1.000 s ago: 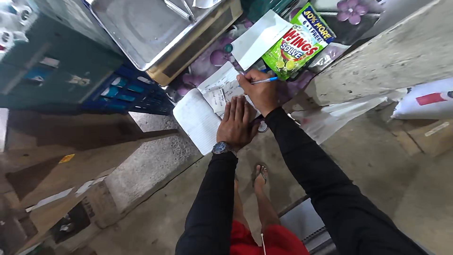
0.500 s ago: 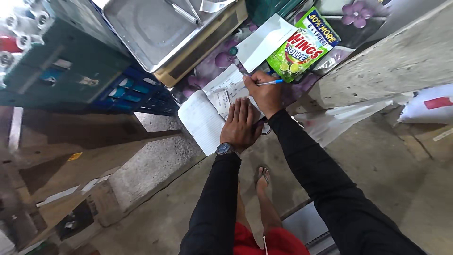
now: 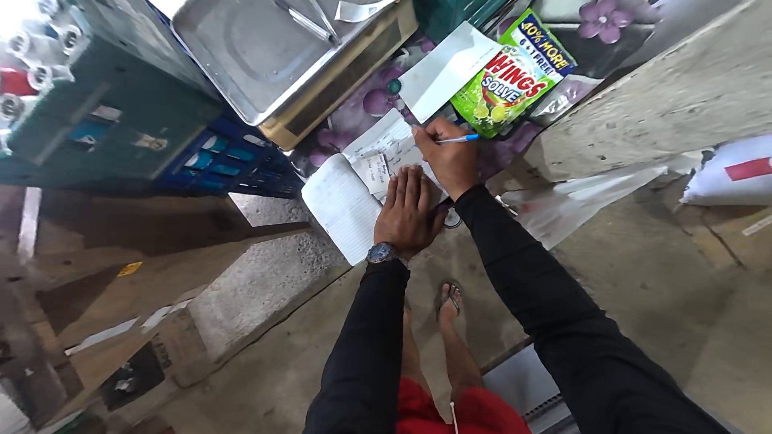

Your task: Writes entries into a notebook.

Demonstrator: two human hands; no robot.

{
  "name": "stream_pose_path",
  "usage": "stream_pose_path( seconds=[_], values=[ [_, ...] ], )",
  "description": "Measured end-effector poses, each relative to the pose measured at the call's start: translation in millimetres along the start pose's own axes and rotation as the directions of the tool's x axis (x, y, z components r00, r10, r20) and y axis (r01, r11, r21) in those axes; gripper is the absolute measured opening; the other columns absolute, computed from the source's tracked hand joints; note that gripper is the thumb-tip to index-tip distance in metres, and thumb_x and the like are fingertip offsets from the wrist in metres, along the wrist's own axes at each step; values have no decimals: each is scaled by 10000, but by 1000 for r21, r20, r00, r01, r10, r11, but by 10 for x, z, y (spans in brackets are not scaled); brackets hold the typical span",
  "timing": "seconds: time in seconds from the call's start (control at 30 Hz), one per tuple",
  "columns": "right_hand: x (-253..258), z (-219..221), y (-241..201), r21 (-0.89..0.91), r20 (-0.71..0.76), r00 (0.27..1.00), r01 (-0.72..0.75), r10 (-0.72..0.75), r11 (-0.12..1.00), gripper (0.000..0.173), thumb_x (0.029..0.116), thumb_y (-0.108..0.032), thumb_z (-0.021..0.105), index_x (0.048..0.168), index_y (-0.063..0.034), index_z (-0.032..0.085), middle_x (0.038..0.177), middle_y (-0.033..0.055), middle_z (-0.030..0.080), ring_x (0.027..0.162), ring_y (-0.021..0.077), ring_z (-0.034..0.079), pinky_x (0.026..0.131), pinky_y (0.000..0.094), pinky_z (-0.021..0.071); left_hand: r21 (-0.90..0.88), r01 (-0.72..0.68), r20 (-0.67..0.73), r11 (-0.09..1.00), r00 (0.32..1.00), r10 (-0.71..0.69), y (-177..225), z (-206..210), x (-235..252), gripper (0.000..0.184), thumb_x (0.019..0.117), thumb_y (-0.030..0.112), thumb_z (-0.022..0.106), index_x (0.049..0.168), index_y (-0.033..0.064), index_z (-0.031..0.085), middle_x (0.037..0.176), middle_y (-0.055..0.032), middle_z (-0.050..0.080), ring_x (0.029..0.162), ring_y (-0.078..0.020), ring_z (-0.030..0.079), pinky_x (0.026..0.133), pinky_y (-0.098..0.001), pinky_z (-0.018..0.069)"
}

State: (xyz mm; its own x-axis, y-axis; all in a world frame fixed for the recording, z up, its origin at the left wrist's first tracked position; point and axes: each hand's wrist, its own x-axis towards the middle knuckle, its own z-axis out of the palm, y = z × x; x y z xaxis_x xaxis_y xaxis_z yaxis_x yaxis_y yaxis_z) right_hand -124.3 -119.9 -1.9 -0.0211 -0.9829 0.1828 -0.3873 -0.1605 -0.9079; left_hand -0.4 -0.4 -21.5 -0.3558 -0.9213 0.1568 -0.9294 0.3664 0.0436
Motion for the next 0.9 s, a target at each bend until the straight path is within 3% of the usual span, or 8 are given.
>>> stream_pose_path(
  seconds=[0.47, 0.9],
  values=[
    [5, 14, 24, 63, -13, 1000, -22, 23, 998, 295, 1001, -308, 663, 815, -79, 656, 694, 7, 643, 598, 101, 635, 583, 303, 570, 6, 0, 1, 1000, 1000, 0, 0, 19, 1, 852, 986, 666, 384, 1526, 9, 449, 1643, -198, 327, 1536, -352, 282, 1266, -519, 204],
    [-8, 7, -10, -20, -24, 1000, -15, 14, 1000, 299, 1005, -309, 646, 812, -81, 663, 707, 9, 652, 621, 92, 645, 605, 300, 575, 9, 0, -6, 1000, 1000, 0, 5, 5, 0, 850, 987, 656, 385, 1521, -2, 450, 1635, -211, 336, 1531, -358, 294, 1262, -520, 214]
  ],
)
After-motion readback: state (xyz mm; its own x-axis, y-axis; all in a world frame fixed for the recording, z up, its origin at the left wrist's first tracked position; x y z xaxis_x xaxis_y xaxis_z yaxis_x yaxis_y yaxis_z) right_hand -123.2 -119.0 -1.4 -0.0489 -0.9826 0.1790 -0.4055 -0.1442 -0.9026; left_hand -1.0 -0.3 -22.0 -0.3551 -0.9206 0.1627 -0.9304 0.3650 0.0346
